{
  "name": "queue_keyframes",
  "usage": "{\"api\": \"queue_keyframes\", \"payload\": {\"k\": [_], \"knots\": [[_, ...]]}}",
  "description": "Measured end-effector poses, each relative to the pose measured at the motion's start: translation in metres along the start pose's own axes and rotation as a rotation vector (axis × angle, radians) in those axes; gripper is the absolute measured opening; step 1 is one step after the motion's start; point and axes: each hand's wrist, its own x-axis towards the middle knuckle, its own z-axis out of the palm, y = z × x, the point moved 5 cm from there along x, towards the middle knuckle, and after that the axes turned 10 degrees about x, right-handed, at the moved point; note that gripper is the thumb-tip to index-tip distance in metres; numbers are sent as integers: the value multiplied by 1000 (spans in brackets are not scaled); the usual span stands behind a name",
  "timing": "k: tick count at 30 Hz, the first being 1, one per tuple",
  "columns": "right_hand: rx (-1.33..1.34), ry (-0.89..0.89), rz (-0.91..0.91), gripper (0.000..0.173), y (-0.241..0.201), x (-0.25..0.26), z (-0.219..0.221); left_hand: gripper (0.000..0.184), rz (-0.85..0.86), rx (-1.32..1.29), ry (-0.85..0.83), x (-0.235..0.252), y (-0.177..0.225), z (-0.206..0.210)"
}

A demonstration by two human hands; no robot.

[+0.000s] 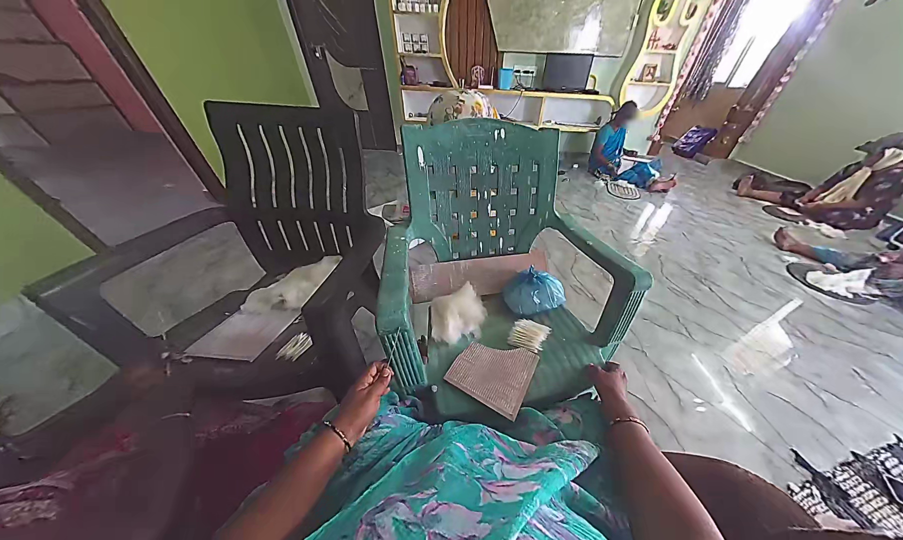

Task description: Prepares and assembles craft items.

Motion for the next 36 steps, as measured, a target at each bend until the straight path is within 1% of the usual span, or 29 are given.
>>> {"api": "queue_keyframes", "payload": {"k": [4, 8, 13, 18, 22, 24, 26, 27, 28, 29, 30, 32, 33, 34, 36], "knots": [[2, 6, 2, 56, 4, -1, -7, 23, 8, -6, 21, -7, 1, 2], [-2, -9, -9, 57, 7, 3, 0, 23, -2, 12, 51, -7, 1, 0], [38, 15, -34, 56, 3, -2, 5, 22, -4, 18, 75, -1, -4, -4], [23, 26, -42, 54, 0, -14, 4, 24, 35, 39, 98, 1, -10, 0], [12, 31, -72, 54, 2, -14, 7, 30, 101, 121, 129, 0, -10, 4], [-10, 19, -84, 56, 1, -17, 8, 35, 204, 260, 235, -3, -9, 4], [-9, 18, -88, 58, 1, -18, 9, 36, 419, 440, 365, -12, -5, 7], [-9, 22, -89, 58, 4, -19, 9, 34, 536, 499, 402, -17, -4, 11], [-8, 23, -92, 58, 5, -18, 10, 31, 643, 542, 395, -22, -3, 15], [-12, 23, -98, 59, 7, -16, 11, 30, 719, 575, 336, -25, -3, 21], [-23, 23, -99, 59, 7, -15, 12, 29, 765, 609, 240, -26, -1, 28], [-45, 32, -87, 59, 6, -14, 14, 30, 787, 678, 27, -26, 3, 46], [-54, 40, -79, 58, 6, -13, 14, 31, 772, 708, -78, -23, 3, 56], [-63, 45, -73, 57, 6, -13, 15, 34, 705, 743, -212, -18, 3, 65], [-91, 48, -60, 57, 5, -13, 15, 40, 484, 820, -477, -5, 3, 83]]}}
